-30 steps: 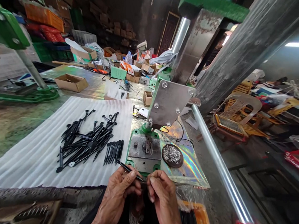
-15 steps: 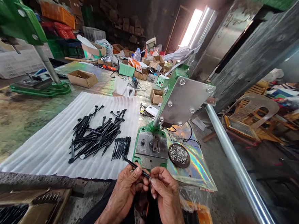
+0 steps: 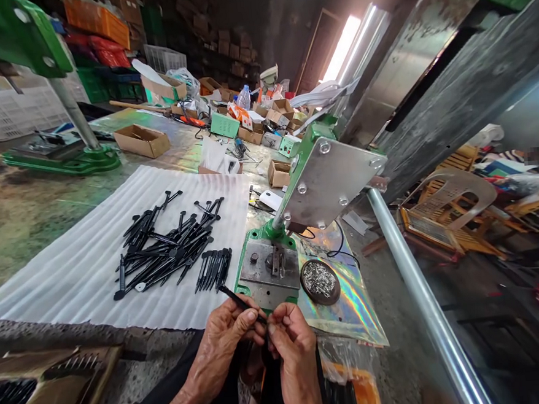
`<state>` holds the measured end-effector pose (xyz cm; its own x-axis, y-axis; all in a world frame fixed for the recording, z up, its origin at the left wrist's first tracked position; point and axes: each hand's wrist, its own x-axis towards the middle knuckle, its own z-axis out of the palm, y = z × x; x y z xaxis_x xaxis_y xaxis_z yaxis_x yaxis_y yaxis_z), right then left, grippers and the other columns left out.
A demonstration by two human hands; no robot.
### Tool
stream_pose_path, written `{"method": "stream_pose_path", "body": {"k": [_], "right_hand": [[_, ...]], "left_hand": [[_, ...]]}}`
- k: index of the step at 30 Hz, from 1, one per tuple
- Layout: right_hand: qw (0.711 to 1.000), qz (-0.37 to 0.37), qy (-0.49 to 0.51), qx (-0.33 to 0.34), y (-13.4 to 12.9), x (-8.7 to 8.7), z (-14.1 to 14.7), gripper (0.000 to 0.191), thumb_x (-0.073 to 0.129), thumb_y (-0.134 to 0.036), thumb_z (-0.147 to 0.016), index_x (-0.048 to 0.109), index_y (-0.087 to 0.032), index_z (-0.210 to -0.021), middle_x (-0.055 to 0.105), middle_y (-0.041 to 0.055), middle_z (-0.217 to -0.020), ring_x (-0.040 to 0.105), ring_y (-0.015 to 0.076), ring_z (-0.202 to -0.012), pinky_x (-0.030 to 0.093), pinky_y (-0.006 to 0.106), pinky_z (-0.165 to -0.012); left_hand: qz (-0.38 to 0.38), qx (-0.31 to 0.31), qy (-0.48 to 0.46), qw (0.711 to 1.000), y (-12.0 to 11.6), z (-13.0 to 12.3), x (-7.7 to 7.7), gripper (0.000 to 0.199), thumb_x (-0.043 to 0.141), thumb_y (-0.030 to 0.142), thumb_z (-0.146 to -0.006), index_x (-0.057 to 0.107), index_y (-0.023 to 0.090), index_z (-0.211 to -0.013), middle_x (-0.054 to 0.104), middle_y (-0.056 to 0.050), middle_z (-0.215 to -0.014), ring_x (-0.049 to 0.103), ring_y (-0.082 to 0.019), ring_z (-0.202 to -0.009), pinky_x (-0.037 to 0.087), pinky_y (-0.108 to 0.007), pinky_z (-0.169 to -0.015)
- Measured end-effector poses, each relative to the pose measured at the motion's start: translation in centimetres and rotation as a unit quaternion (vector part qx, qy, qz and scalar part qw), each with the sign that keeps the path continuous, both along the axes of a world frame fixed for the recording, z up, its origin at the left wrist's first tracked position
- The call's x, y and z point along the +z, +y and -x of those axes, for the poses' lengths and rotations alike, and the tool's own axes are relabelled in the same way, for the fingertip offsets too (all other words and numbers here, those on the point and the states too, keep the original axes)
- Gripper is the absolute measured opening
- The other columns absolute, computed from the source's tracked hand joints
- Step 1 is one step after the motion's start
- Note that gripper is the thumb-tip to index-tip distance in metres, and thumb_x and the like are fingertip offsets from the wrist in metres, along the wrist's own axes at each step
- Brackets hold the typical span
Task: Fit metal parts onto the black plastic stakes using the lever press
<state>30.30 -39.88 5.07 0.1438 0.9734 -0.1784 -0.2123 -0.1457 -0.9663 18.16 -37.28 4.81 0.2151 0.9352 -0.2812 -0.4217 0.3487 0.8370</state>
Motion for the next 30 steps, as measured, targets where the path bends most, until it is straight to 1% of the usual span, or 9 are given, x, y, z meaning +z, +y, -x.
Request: {"method": "stream_pose_path", "body": {"k": [5, 10, 14, 16, 19, 23, 25, 28, 30], "right_hand": [[0.999, 0.013, 0.004, -0.033, 2.0, -0.3, -0.1, 0.021, 0.065, -0.035, -0.075, 0.052, -0.019, -0.082, 0.052, -0.0045, -0.065, 0.044, 0.0114, -0.054, 0.033, 0.022, -0.05], [0.997, -0.005, 0.039, -0.062, 4.8, -0.3, -0.4, 0.018, 0.063, -0.027, -0.068, 0.055, -0.019, -0.082, 0.057, -0.0034, -0.061, 0.047, 0.0131, -0.055, 0.035, 0.023, -0.05], [0.995, -0.019, 0.058, -0.079, 6.0, -0.4, -0.9, 0.02, 0.061, -0.021, -0.062, 0.058, -0.018, -0.081, 0.063, 0.0004, -0.07, 0.052, 0.0144, -0.061, 0.036, 0.022, -0.049], [0.994, -0.017, 0.067, -0.084, 5.8, 0.1, -1.6, 0.02, 0.065, -0.022, -0.062, 0.059, -0.017, -0.081, 0.064, 0.0014, -0.074, 0.053, 0.0137, -0.062, 0.037, 0.02, -0.048], [0.989, -0.012, 0.116, -0.09, 4.4, 2.5, -3.4, 0.023, 0.074, -0.024, -0.062, 0.063, -0.017, -0.081, 0.065, 0.0028, -0.078, 0.053, 0.0118, -0.064, 0.039, 0.018, -0.05], [0.983, -0.031, 0.139, -0.114, 1.9, 7.3, -7.4, 0.023, 0.08, -0.027, -0.065, 0.069, -0.021, -0.084, 0.065, 0.0042, -0.083, 0.054, 0.0119, -0.067, 0.044, 0.018, -0.053], [0.985, -0.032, 0.132, -0.107, 0.9, 9.1, -9.8, 0.021, 0.081, -0.034, -0.065, 0.07, -0.021, -0.079, 0.064, 0.0046, -0.076, 0.052, 0.0125, -0.057, 0.042, 0.019, -0.043], [0.986, -0.065, 0.112, -0.107, -0.4, 10.6, -12.3, 0.034, 0.082, -0.044, -0.062, 0.072, -0.025, -0.088, 0.067, 0.0069, -0.078, 0.055, 0.016, -0.053, 0.044, 0.024, -0.039], [0.988, -0.077, 0.071, -0.114, -1.3, 11.3, -12.4, 0.045, 0.082, -0.044, -0.061, 0.069, -0.026, -0.101, 0.068, 0.0083, -0.08, 0.056, 0.0186, -0.053, 0.046, 0.029, -0.042]], "left_hand": [[-0.074, -0.037, 0.077, 0.994, 2.4, -0.2, -0.2, 0.029, 0.065, 0.043, -0.076, 0.058, 0.016, -0.084, 0.065, -0.002, -0.063, 0.063, -0.015, -0.057, 0.051, -0.026, -0.057], [-0.183, -0.019, 0.179, 0.966, 5.3, -1.3, -0.3, 0.017, 0.057, 0.035, -0.078, 0.059, 0.018, -0.079, 0.063, 0.002, -0.06, 0.059, -0.013, -0.058, 0.048, -0.025, -0.061], [-0.183, -0.009, 0.181, 0.966, 7.9, -2.2, -0.4, 0.016, 0.054, 0.034, -0.078, 0.056, 0.018, -0.078, 0.061, 0.002, -0.06, 0.056, -0.012, -0.054, 0.047, -0.024, -0.057], [-0.19, -0.006, 0.189, 0.963, 9.3, -2.6, -0.5, 0.016, 0.053, 0.034, -0.077, 0.055, 0.018, -0.078, 0.057, 0.003, -0.058, 0.054, -0.012, -0.051, 0.047, -0.024, -0.054], [-0.213, -0.01, 0.21, 0.954, 11.4, -3.0, -0.8, 0.016, 0.052, 0.034, -0.077, 0.054, 0.018, -0.078, 0.055, 0.003, -0.059, 0.053, -0.012, -0.052, 0.046, -0.024, -0.052], [-0.208, -0.031, 0.233, 0.949, 12.9, -3.1, -1.2, 0.018, 0.05, 0.035, -0.076, 0.053, 0.018, -0.078, 0.053, 0.003, -0.058, 0.052, -0.012, -0.051, 0.045, -0.024, -0.05], [-0.205, -0.036, 0.249, 0.946, 13.2, -3.0, -1.4, 0.018, 0.05, 0.036, -0.076, 0.053, 0.018, -0.078, 0.053, 0.003, -0.057, 0.051, -0.012, -0.05, 0.045, -0.024, -0.05], [-0.205, -0.035, 0.262, 0.942, 13.3, -2.9, -1.7, 0.018, 0.05, 0.036, -0.076, 0.054, 0.018, -0.079, 0.053, 0.004, -0.057, 0.052, -0.012, -0.05, 0.045, -0.024, -0.05], [-0.206, -0.038, 0.268, 0.94, 13.4, -2.9, -1.8, 0.018, 0.049, 0.036, -0.077, 0.054, 0.018, -0.08, 0.053, 0.004, -0.057, 0.053, -0.012, -0.049, 0.045, -0.024, -0.051]]}}
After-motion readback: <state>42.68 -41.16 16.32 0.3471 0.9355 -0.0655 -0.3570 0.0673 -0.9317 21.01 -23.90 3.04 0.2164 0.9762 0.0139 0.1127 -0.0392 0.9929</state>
